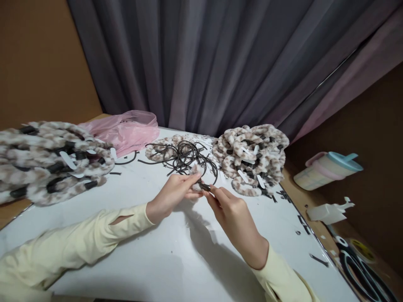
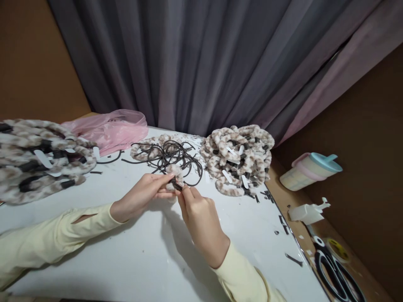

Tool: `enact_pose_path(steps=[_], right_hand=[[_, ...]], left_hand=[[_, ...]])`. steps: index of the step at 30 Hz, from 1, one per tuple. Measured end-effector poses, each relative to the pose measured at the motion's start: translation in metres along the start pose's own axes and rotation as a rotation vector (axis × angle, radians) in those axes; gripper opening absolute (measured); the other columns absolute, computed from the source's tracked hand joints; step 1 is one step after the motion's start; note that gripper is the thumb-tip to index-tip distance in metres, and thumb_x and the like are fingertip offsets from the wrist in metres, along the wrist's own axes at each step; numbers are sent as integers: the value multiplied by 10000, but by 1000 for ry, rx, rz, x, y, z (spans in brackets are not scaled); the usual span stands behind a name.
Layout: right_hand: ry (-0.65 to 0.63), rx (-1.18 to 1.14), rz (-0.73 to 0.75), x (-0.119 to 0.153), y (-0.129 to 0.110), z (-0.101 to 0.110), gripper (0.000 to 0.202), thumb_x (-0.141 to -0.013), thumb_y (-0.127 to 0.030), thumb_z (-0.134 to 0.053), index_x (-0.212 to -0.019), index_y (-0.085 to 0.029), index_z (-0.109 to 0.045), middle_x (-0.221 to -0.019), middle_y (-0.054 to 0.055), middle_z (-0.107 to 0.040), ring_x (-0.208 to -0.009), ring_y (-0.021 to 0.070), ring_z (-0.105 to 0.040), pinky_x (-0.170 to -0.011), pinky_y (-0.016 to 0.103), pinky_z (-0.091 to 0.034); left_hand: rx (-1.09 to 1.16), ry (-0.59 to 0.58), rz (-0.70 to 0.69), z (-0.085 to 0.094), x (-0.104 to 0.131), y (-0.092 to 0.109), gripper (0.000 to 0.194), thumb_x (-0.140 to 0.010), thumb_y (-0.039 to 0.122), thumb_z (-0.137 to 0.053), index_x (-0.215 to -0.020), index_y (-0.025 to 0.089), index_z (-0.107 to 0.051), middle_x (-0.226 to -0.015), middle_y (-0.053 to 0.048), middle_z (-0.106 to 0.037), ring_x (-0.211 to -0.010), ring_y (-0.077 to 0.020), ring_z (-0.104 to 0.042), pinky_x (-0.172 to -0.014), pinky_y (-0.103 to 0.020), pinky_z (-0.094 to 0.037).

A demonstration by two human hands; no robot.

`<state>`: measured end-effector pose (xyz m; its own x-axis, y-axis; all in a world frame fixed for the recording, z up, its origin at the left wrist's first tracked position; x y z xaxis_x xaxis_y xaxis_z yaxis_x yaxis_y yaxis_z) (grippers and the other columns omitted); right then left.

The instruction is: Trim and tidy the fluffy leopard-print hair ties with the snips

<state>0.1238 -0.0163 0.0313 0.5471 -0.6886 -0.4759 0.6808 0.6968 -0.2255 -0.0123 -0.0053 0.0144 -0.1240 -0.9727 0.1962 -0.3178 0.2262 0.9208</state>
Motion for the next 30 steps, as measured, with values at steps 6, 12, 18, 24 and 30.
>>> enact_pose_path(steps=[6, 12, 18, 24, 30], right_hand=[[56, -97, 12, -1, 0, 6, 234, -925, -235, -377, -795, -142, -547, -631, 23, -557, -467, 99, -469, -459, 218, -314], [107, -156, -35, -5, -3, 2, 201, -906, -228, -421, -777, -154, -556, -623, 20, -593, -472, 102, -508, -445, 207, -326], [77, 186, 53, -6, -14, -9, 235, -922, -176, -349, -863, -108, -566, -673, 53, -596, -432, 130, -516, -402, 245, -275], [8, 192, 1, -14, -13, -17, 213, -896, -149, -380, -790, -116, -562, -655, 48, -591, -430, 131, -518, -411, 243, -285], [46, -14, -85, -20, -5, -10, 205, -890, -177, -403, -776, -126, -565, -646, 50, -592, -488, 127, -509, -458, 224, -319]], left_hand=[[-66, -46, 33, 3, -8, 6, 450, -760, 503, -573, -843, 66, -638, -695, -96, -660, -618, -169, -647, -618, -282, -541], [-104, 90, -52, 3, -5, 8, 376, -731, 456, -619, -783, 84, -627, -712, -72, -656, -630, -163, -643, -614, -275, -541], [-91, 181, -133, 4, -3, 4, 348, -717, 429, -632, -644, 90, -619, -668, -53, -645, -596, -137, -621, -622, -244, -518], [-62, 204, -140, 8, -8, 1, 360, -713, 438, -636, -660, 83, -622, -656, -51, -638, -611, -135, -615, -633, -238, -503], [-144, 93, -157, 6, -9, 10, 387, -716, 462, -635, -709, 76, -628, -602, -25, -604, -574, -116, -591, -582, -213, -471]])
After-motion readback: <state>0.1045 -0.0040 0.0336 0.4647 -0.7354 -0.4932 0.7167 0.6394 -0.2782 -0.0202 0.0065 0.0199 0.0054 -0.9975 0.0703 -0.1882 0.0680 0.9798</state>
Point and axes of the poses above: each hand's wrist, its own x-axis away from the middle knuckle, its own z-axis out of the back of the hand, y = z × x, the point moved 3 cm from there along -x, towards the middle knuckle
